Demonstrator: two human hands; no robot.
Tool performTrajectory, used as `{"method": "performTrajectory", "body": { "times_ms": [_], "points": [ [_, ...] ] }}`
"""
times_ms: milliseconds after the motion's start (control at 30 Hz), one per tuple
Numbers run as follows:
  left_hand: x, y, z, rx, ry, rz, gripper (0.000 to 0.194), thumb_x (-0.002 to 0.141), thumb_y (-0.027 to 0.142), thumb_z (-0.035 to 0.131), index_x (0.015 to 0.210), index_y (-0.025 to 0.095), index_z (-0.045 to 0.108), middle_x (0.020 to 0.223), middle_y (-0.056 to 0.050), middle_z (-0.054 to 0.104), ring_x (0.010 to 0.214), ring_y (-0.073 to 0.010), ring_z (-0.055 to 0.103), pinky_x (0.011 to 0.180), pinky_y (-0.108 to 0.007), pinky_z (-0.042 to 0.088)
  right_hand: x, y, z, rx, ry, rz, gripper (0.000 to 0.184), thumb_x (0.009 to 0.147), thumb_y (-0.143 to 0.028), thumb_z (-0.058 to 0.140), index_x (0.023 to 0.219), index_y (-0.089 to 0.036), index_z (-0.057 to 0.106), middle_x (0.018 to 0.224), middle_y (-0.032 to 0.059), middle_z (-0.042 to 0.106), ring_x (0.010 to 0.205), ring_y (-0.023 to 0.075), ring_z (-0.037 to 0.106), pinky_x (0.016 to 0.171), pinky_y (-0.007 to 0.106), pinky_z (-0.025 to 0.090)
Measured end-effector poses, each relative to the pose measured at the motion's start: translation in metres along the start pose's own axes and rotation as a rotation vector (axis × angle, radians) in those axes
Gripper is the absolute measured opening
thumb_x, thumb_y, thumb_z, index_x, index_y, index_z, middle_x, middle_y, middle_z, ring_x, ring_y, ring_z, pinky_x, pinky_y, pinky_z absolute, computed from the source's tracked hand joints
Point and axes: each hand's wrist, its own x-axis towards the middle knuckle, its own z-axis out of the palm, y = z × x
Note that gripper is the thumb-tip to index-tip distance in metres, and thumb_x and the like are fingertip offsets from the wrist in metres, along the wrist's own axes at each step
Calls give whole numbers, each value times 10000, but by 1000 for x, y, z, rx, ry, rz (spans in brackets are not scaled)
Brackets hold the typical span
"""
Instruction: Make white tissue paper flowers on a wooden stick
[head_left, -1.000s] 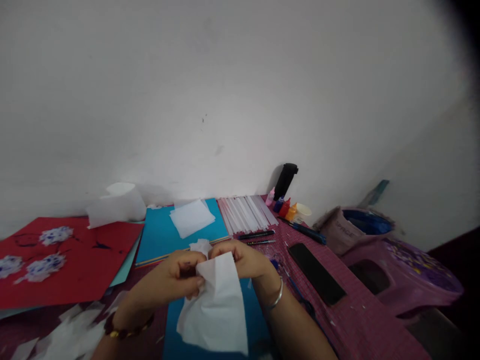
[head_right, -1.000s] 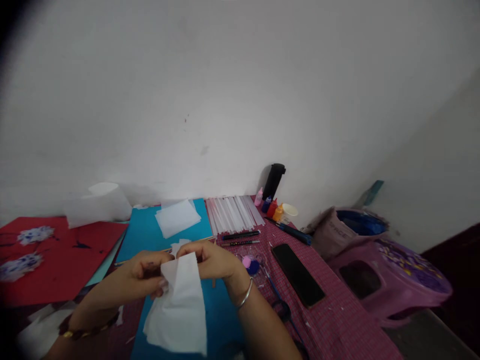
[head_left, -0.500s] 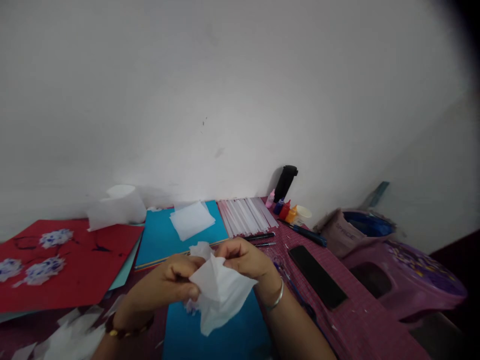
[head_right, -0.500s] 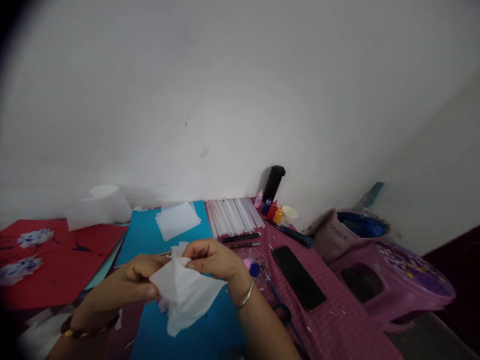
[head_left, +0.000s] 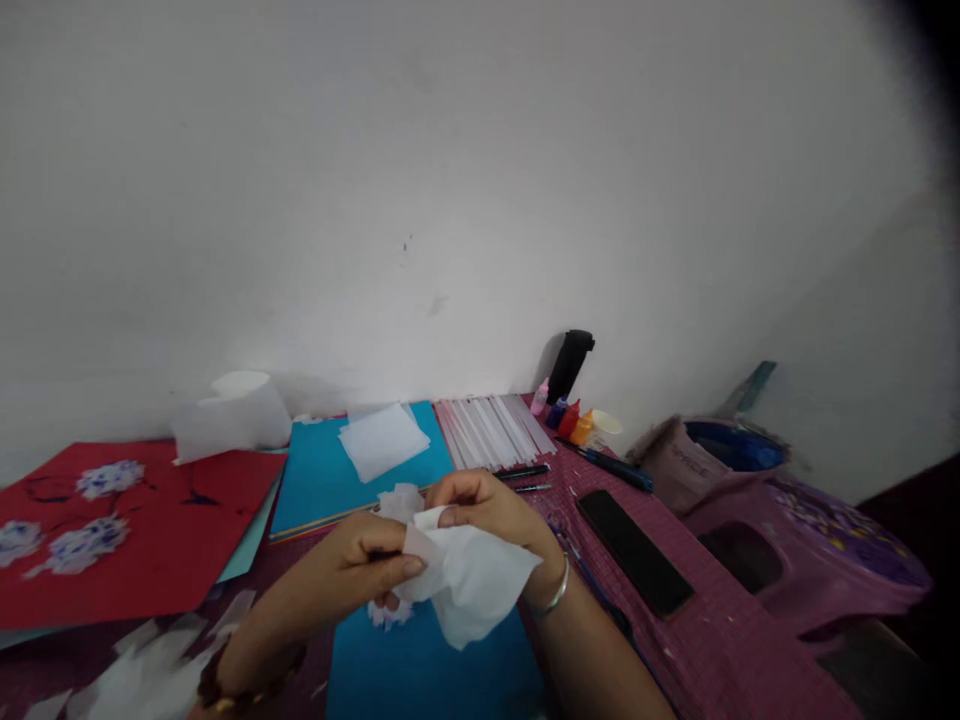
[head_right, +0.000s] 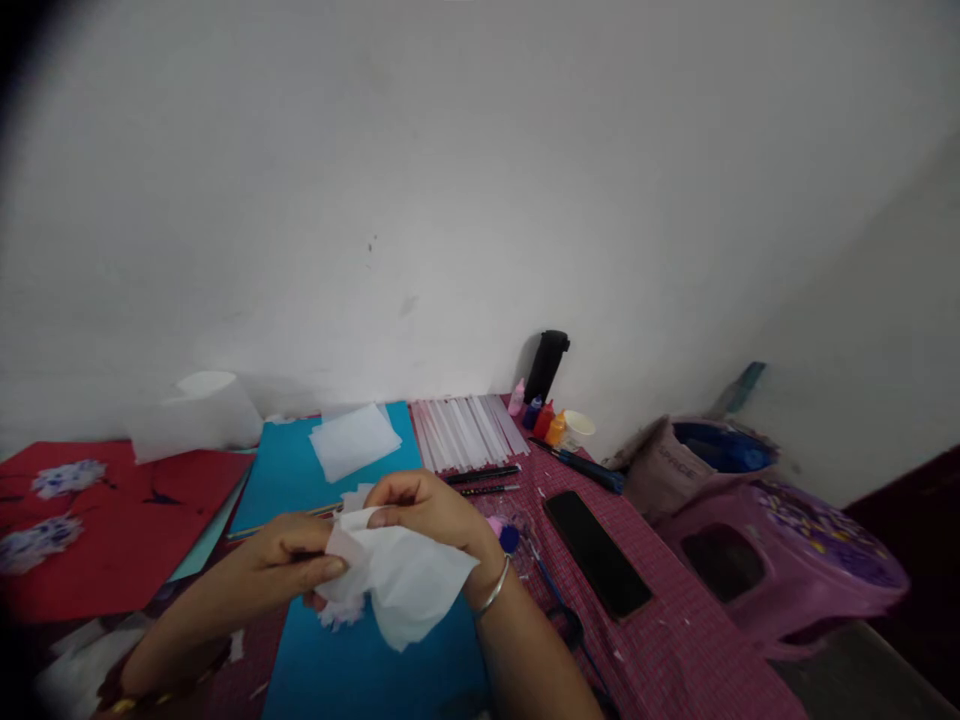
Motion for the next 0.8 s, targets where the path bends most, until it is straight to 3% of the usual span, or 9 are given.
{"method": "performTrajectory", "body": {
  "times_ms": [133, 300, 367, 533, 633, 700, 800],
  "points": [
    [0, -4, -5, 69, 6, 120, 322, 833, 324, 509, 558, 164, 556, 608, -4, 591, 551, -106, 549, 524, -198, 408, -4, -2, 1, 71, 76, 39, 243, 685, -302, 749, 749, -134, 586, 640, -23, 563, 503, 58, 466, 466, 177, 323],
    [2, -7, 1, -104, 49, -38, 140, 841, 227, 445, 760, 180, 548, 521, 33, 579, 452, -103, 515, 482, -214, 404, -2, 1, 1, 43, 87, 40, 238, 719, -313, 715, 812, -137, 585, 637, -28, 550, 471, 46, 428, 441, 172, 299],
    [4, -6, 2, -202, 101, -36, 105, 814, 177, 438, 807, 180, 542, 522, 43, 572, 447, -105, 511, 482, -221, 414, 1, 3, 0, 17, 73, 29, 242, 733, -324, 694, 845, -136, 591, 666, -17, 560, 502, 57, 451, 462, 176, 327],
    [8, -7, 1, -240, 245, 105, 92, 751, 144, 563, 816, 188, 611, 726, 11, 593, 654, -127, 560, 604, -243, 446, 4, 3, -3, -42, -35, -79, 339, 641, -249, 762, 924, -158, 600, 772, -12, 588, 644, 82, 520, 593, 201, 417],
    [9, -10, -1, -180, 274, 220, 83, 761, 148, 604, 755, 206, 664, 729, 4, 575, 687, -130, 549, 626, -245, 429, 4, 1, -3, -106, -60, -131, 241, 670, -234, 746, 864, -155, 628, 766, -8, 587, 682, 86, 530, 633, 211, 431],
    [8, -13, -4, -184, 271, 283, 101, 755, 146, 630, 703, 216, 680, 744, -2, 570, 711, -137, 558, 652, -255, 430, 3, 0, -4, -104, -51, -175, 157, 706, -247, 718, 797, -150, 634, 765, 0, 576, 687, 92, 546, 634, 221, 448],
    [5, -19, -9, -279, 251, 306, 103, 722, 168, 691, 634, 216, 668, 943, -37, 597, 864, -189, 590, 731, -287, 448, 2, -2, -8, -30, -27, -221, 112, 751, -244, 673, 803, -158, 625, 854, 18, 581, 596, 77, 561, 531, 210, 456]
  ]
}}
